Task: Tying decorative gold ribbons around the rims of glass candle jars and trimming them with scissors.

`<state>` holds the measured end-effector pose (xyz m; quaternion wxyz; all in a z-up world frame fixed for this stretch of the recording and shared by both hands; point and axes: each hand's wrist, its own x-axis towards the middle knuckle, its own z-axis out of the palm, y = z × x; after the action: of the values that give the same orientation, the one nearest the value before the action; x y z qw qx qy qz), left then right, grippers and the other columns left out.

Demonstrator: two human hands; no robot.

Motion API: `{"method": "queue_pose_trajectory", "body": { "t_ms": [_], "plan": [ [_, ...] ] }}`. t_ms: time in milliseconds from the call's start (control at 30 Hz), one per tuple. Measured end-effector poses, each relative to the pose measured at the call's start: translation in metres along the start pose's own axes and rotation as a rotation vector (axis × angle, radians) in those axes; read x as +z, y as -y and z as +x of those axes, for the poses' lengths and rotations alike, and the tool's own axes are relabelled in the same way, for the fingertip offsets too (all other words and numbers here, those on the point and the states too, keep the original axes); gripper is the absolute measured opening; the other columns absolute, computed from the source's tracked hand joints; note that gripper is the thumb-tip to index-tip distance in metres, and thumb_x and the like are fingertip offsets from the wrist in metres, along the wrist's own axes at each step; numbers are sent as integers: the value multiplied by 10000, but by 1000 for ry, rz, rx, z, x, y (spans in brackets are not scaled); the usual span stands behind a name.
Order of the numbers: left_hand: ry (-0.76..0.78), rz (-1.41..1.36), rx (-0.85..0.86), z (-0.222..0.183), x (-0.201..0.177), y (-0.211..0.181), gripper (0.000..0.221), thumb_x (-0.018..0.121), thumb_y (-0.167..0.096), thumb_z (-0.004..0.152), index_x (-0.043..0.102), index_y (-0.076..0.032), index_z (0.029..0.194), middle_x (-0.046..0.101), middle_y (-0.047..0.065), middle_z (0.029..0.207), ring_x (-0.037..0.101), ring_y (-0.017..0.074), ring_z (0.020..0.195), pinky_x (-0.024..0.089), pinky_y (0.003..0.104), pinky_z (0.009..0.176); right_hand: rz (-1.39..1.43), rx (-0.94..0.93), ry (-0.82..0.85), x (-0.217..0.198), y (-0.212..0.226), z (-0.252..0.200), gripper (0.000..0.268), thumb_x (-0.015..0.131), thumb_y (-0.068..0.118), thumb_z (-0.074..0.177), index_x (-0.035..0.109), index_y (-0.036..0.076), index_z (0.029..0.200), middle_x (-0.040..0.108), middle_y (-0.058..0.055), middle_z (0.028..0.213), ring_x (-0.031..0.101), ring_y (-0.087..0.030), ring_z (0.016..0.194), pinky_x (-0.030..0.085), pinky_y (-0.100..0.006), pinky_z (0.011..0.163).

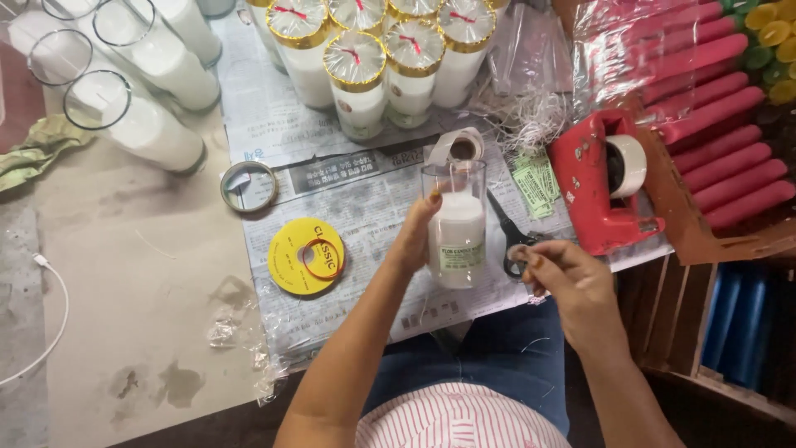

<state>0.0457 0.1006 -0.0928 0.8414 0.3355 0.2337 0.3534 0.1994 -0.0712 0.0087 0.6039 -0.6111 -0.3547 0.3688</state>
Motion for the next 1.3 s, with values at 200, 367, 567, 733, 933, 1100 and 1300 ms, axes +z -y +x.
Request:
{"method": "queue_pose_trajectory", "body": {
  "t_ms": [200,367,567,733,933,1100,1300],
  "plan": [
    [46,94,46,-16,0,21,903,643,-702,891,510,20,1417,665,286,1091,711,360,978,606,510,833,-30,60,145,41,25,22,144,692,66,947,690,-69,997,661,-150,634,633,-162,579,490,-251,485],
    [18,195,49,-28,7,11,871,606,-713,896,528,2,1387,645,264,1097,698,350,977,603,518,847,-96,74,170,43,18,30,123,704,69,943,704,-52,966,664,-146,604,641,-152,549,488,-239,455],
    [-2,245,44,-38,18,-2,928,601,-752,871,518,18,1382,619,288,1086,674,378,1003,589,540,868,-137,96,158,46,21,28,92,686,26,920,707,-59,946,679,-149,597,662,-154,554,483,-225,452],
    [-26,248,49,-44,25,-11,932,599,-753,857,516,18,1374,606,284,1112,655,372,1036,577,543,883,-149,93,147,49,15,28,84,706,31,902,716,-49,922,686,-149,592,665,-145,541,487,-215,437],
    [-53,275,78,-50,40,-24,940,616,-736,844,512,36,1369,578,264,1097,618,357,1041,578,526,869,-167,63,112,54,7,28,109,757,56,885,720,-44,906,690,-133,600,662,-127,540,480,-197,442],
    [-82,328,106,-50,37,-25,954,639,-737,823,517,26,1382,596,278,1132,635,369,1077,584,539,891,-214,25,80,59,8,26,99,774,52,876,722,-27,904,699,-109,629,668,-105,579,486,-186,477],
    [-32,296,142,-49,26,-22,991,667,-771,757,543,-11,1380,588,184,1078,583,271,1043,561,461,883,-181,40,117,44,-5,35,457,904,157,777,621,-34,1081,665,-124,690,625,-136,573,486,-217,494]
  ]
}}
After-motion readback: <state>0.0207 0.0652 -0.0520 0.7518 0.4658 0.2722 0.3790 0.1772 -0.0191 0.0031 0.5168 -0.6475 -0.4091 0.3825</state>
